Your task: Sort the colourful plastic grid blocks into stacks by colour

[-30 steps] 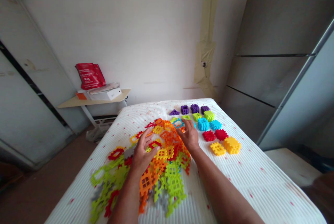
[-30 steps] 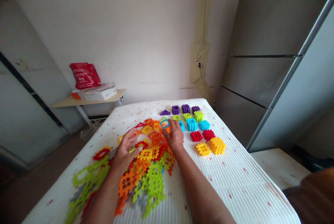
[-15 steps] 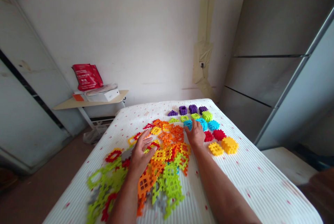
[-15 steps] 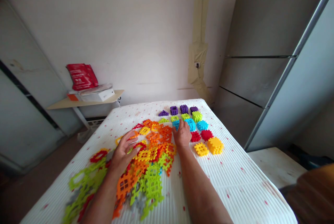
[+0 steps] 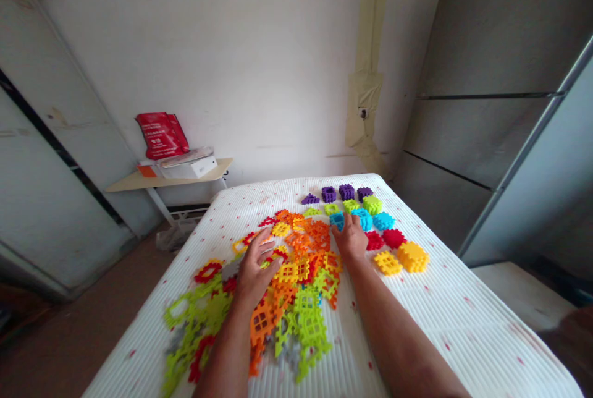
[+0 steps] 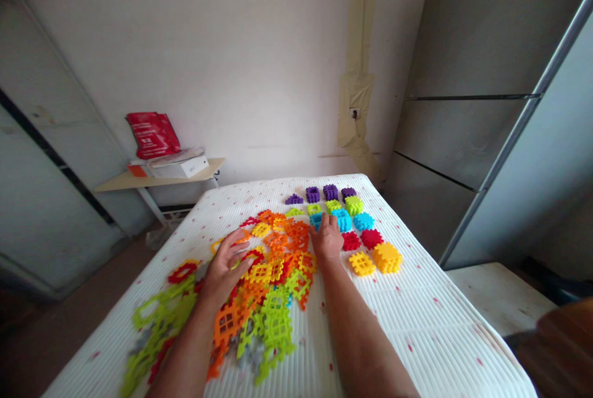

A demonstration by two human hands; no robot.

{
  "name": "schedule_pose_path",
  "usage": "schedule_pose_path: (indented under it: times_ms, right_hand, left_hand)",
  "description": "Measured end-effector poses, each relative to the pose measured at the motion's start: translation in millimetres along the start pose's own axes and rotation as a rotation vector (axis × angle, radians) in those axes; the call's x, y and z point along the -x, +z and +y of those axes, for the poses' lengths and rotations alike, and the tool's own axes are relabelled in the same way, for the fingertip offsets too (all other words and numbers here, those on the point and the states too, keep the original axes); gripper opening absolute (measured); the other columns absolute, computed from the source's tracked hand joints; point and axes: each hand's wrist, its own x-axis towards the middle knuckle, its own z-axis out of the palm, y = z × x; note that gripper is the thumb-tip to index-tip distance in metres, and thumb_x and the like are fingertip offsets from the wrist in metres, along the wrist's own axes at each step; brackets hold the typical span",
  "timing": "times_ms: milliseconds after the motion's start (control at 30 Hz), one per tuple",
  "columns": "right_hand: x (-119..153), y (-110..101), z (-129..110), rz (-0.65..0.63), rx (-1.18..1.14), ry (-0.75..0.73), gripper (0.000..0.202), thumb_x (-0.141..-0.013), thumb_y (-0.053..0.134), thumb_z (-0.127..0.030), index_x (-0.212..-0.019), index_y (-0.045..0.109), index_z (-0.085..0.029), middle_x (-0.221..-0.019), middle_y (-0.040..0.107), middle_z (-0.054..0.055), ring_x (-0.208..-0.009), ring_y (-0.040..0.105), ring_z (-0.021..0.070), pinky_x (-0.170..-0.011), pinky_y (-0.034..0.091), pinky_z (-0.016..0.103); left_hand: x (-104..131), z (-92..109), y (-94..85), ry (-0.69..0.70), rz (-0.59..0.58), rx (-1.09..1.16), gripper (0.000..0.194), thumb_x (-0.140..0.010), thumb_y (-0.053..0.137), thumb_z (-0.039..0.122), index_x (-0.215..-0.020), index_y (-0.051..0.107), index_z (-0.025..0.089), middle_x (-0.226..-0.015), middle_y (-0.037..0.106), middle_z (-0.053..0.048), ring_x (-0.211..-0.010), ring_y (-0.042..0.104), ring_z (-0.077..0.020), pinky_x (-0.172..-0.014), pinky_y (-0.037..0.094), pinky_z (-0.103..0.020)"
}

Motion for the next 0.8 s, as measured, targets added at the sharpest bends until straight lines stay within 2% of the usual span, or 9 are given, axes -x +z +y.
schedule_pose_path:
  times_ms: [167,267,333,400,533,600,667,733,800]
  right_hand:
    - [1,-1,0,0.038,-0.014,-0.027,0.047,-0.084,0.049,-0.043,-0.126,0.048,-0.022,-0.122,0.052,0.01,-0.094,0.059,0.0199,-0.062,0.044,0.025]
    - [3,-4,-3,0.13,-0.068,-0.119,0.046,-0.084,0.049,-0.04,-0.126,0.048,-0.021,-0.125,0.051,0.01,-0.097,0.058,0.02,-0.063,0.044,0.024]
    - [4,-5,-5,0.193,-0.116,-0.217,0.042,-0.086,0.047,-0.037,-0.124,0.05,-0.02,-0.125,0.052,0.009,-0.1,0.056,0.0198,-0.064,0.045,0.024]
    - [5,-5,-6,0.234,-0.154,-0.297,0.037,-0.087,0.045,-0.032,-0.121,0.053,-0.018,-0.122,0.054,0.009,-0.1,0.056,0.0193,-0.066,0.046,0.024]
    - [5,-3,-7,0.282,-0.2,-0.348,0.032,-0.087,0.044,-0.027,-0.115,0.057,-0.018,-0.116,0.057,0.009,-0.097,0.056,0.0186,-0.066,0.047,0.024]
    - [5,-2,-5,0.297,-0.214,-0.351,0.031,-0.087,0.044,-0.025,-0.114,0.057,-0.018,-0.116,0.057,0.009,-0.097,0.056,0.0186,-0.066,0.047,0.024]
    - [5,-2,-4,0.302,-0.221,-0.352,0.031,-0.087,0.044,-0.025,-0.114,0.058,-0.018,-0.115,0.057,0.009,-0.096,0.056,0.0185,-0.065,0.047,0.023]
    - [5,-2,-4,0.297,-0.223,-0.352,0.03,-0.087,0.045,-0.024,-0.113,0.058,-0.018,-0.115,0.057,0.009,-0.096,0.056,0.0185,-0.065,0.047,0.023]
    - [5,-2,-4,0.293,-0.224,-0.352,0.029,-0.087,0.045,-0.024,-0.112,0.058,-0.018,-0.115,0.057,0.009,-0.096,0.056,0.0183,-0.065,0.047,0.023]
  left_hand:
    - [-1,-3,-0.5,0.03,-0.012,-0.093,0.058,-0.068,0.064,0.025,-0.124,0.048,0.025,-0.128,0.05,-0.008,-0.105,0.055,-0.02,-0.09,0.045,-0.037]
    - [-1,4,-2.8,0.086,-0.055,-0.178,0.036,-0.07,0.061,0.026,-0.106,0.061,0.021,-0.111,0.059,-0.007,-0.099,0.057,-0.0195,-0.085,0.047,-0.034]
    - [2,13,-3.1,0.164,-0.173,-0.269,0.015,-0.071,0.058,0.024,-0.083,0.067,0.019,-0.094,0.062,-0.005,-0.091,0.058,-0.0189,-0.083,0.046,-0.033]
    - [7,25,-0.1,0.225,-0.354,-0.365,0.01,-0.071,0.058,0.023,-0.068,0.067,0.019,-0.084,0.062,-0.005,-0.086,0.058,-0.0181,-0.083,0.045,-0.033]
    - [22,40,15.1,0.226,-0.69,-0.602,0.007,-0.065,0.066,0.022,-0.064,0.072,0.026,-0.104,0.064,-0.003,-0.103,0.053,-0.0213,-0.096,0.037,-0.037]
    - [28,40,23.0,0.208,-0.811,-0.717,0.01,-0.06,0.072,0.026,-0.069,0.073,0.031,-0.124,0.056,0.0,-0.119,0.044,-0.0258,-0.103,0.03,-0.043]
    - [32,36,28.2,0.199,-0.855,-0.811,0.028,-0.055,0.077,0.032,-0.082,0.073,0.036,-0.138,0.045,0.001,-0.128,0.034,-0.0303,-0.105,0.024,-0.049]
    - [33,30,30.4,0.209,-0.811,-0.892,0.046,-0.051,0.078,0.033,-0.096,0.07,0.038,-0.144,0.037,0.0,-0.132,0.029,-0.0326,-0.106,0.022,-0.053]
    - [32,25,30.8,0.232,-0.734,-0.954,0.05,-0.055,0.076,0.032,-0.103,0.067,0.038,-0.145,0.036,0.0,-0.132,0.029,-0.0324,-0.106,0.023,-0.052]
